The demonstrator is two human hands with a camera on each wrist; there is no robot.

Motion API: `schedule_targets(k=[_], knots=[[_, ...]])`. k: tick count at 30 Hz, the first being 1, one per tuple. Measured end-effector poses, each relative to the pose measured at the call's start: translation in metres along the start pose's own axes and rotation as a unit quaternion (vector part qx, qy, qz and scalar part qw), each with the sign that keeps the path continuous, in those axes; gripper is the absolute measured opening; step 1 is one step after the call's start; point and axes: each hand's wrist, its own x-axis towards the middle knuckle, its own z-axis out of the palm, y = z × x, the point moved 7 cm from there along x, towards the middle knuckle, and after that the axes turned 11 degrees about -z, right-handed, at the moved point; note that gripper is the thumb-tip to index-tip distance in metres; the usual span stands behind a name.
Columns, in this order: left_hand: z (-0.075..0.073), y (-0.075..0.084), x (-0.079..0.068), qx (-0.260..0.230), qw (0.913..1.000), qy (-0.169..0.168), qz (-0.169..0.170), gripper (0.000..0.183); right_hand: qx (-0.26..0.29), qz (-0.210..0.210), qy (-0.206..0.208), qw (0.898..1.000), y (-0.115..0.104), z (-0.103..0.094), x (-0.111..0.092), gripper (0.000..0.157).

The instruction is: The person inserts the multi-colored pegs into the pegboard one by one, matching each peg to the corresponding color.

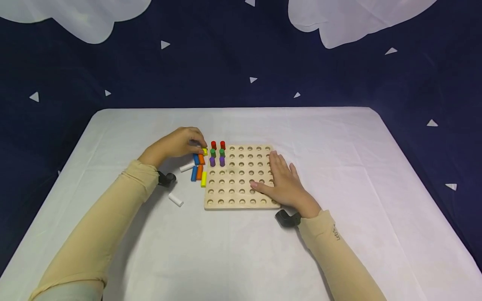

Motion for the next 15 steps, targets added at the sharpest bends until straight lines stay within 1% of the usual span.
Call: schedule_targets(k=[3, 7, 9, 11, 15], knots=[[0.0, 0.004, 0.0, 0.037, 0.9992, -0.005, -0.013, 0.022, 0.0, -0.001, -0.001, 1.0, 0.0, 0.0, 0.0, 0.114], [0.0, 0.015, 0.001, 0.084, 0.9958, -0.019, -0.032, 0.02, 0.002, 0.0, 0.001, 1.0, 0.0, -0.001, -0.001, 0.114], [-0.001, 0.019, 0.002, 0.093, 0.9945, -0.02, -0.043, 0.017, 0.003, 0.001, 0.002, 1.0, 0.001, -0.001, -0.002, 0.113], [-0.001, 0.02, 0.003, 0.096, 0.994, -0.013, -0.051, 0.015, 0.004, 0.001, 0.002, 1.0, 0.001, -0.001, -0.002, 0.113], [-0.001, 0.016, 0.005, 0.088, 0.9948, 0.014, -0.049, 0.012, 0.004, -0.001, 0.002, 1.0, 0.0, 0.0, -0.002, 0.113]])
